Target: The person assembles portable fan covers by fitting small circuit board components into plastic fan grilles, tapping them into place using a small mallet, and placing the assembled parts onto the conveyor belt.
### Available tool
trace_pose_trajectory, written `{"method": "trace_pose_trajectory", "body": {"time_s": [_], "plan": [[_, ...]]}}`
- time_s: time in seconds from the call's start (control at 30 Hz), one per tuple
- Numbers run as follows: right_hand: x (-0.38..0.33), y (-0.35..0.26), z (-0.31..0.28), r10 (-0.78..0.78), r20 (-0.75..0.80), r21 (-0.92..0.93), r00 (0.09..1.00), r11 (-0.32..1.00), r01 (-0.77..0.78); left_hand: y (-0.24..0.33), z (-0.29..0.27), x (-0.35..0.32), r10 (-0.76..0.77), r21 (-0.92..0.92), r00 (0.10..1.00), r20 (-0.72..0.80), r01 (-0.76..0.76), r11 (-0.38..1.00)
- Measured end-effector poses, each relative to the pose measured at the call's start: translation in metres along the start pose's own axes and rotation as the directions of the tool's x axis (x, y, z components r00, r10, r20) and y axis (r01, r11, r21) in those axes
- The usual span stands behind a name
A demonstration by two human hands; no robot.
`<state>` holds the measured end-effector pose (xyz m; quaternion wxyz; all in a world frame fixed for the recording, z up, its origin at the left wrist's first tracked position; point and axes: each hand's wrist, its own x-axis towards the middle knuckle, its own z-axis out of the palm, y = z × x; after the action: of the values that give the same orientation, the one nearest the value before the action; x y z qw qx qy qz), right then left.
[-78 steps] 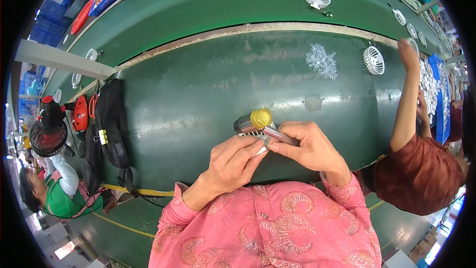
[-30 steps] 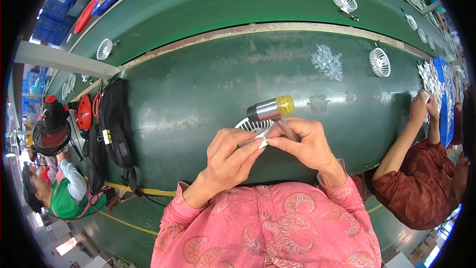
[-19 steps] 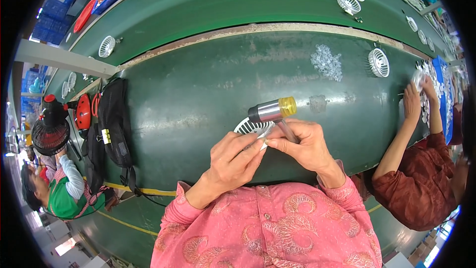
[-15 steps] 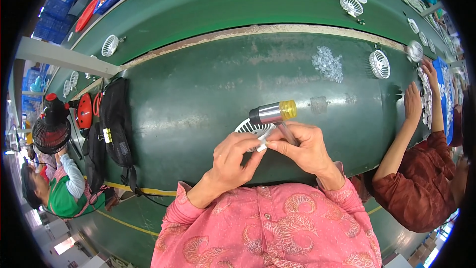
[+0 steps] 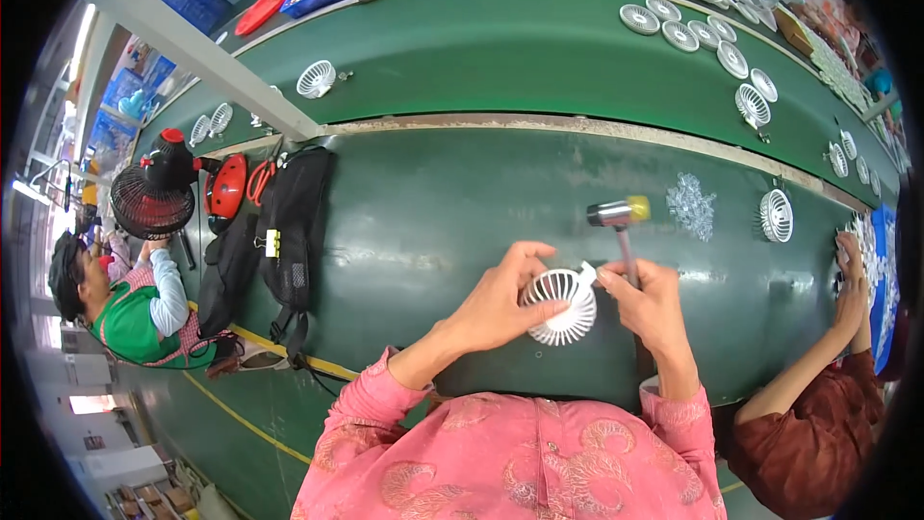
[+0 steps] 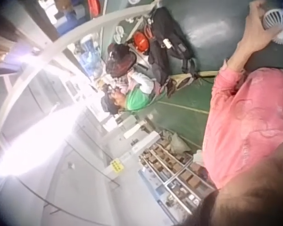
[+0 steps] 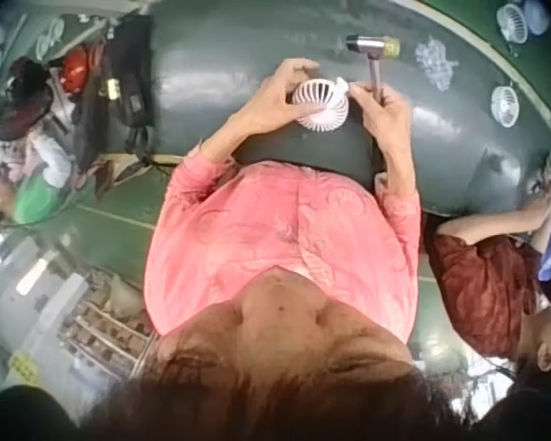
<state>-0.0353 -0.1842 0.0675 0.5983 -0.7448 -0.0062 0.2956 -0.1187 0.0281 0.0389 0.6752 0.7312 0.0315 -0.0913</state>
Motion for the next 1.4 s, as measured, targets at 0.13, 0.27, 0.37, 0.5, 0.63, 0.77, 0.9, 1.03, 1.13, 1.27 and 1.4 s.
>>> {"method": "trace_pose_trajectory", "body": {"time_s": [0.13, 0.27, 0.37, 0.5, 0.63, 0.77, 0.9, 1.03, 1.13, 1.27, 1.4], "plan": [[0.032, 0.028, 0.001, -0.325, 0.008, -0.448, 0.946, 0.845, 0.294, 0.002, -0.006, 0.016, 0.151, 0.510, 0.976, -0.157, -0.051, 0.859], [0.021, 0.017, 0.001, -0.358, 0.006, -0.438, 0.934, 0.839, 0.324, -0.007, -0.004, 0.005, 0.425, 0.768, 0.891, -0.163, -0.155, 0.621], [0.004, 0.009, -0.001, -0.427, 0.000, -0.416, 0.904, 0.822, 0.388, -0.011, -0.001, -0.003, 0.414, 0.820, 0.906, -0.088, -0.170, 0.547], [-0.027, 0.003, 0.005, -0.640, -0.053, -0.424, 0.766, 0.709, 0.563, -0.019, 0.005, -0.004, 0.441, 0.882, 0.897, -0.018, -0.194, 0.430], [-0.023, 0.020, 0.018, -0.581, 0.205, -0.636, 0.788, 0.533, 0.558, -0.018, 0.006, -0.005, 0.438, 0.895, 0.898, -0.024, -0.176, 0.410], [-0.020, 0.031, 0.015, -0.499, 0.081, -0.478, 0.863, 0.740, 0.473, -0.015, 0.004, -0.011, 0.415, 0.890, 0.910, -0.023, -0.170, 0.422], [-0.022, 0.029, 0.001, -0.159, -0.023, -0.081, 0.987, 0.984, 0.157, -0.011, -0.001, -0.008, 0.411, 0.878, 0.904, -0.114, -0.102, 0.468], [-0.020, 0.026, 0.001, -0.032, -0.004, 0.137, 0.999, 0.990, 0.032, -0.006, 0.003, -0.012, 0.356, 0.853, 0.930, -0.093, -0.110, 0.510], [-0.021, 0.019, -0.003, -0.031, -0.032, 0.163, 0.999, 0.986, 0.036, 0.013, 0.004, -0.011, 0.341, 0.782, 0.936, -0.085, -0.149, 0.605], [-0.027, 0.008, -0.010, -0.092, -0.146, 0.220, 0.985, 0.968, 0.123, 0.026, -0.014, 0.019, 0.223, 0.571, 0.969, -0.108, -0.123, 0.812], [-0.033, -0.005, -0.010, -0.188, -0.241, 0.251, 0.952, 0.936, 0.248, 0.041, -0.046, 0.089, 0.687, 0.829, 0.716, -0.124, -0.306, 0.468]]}}
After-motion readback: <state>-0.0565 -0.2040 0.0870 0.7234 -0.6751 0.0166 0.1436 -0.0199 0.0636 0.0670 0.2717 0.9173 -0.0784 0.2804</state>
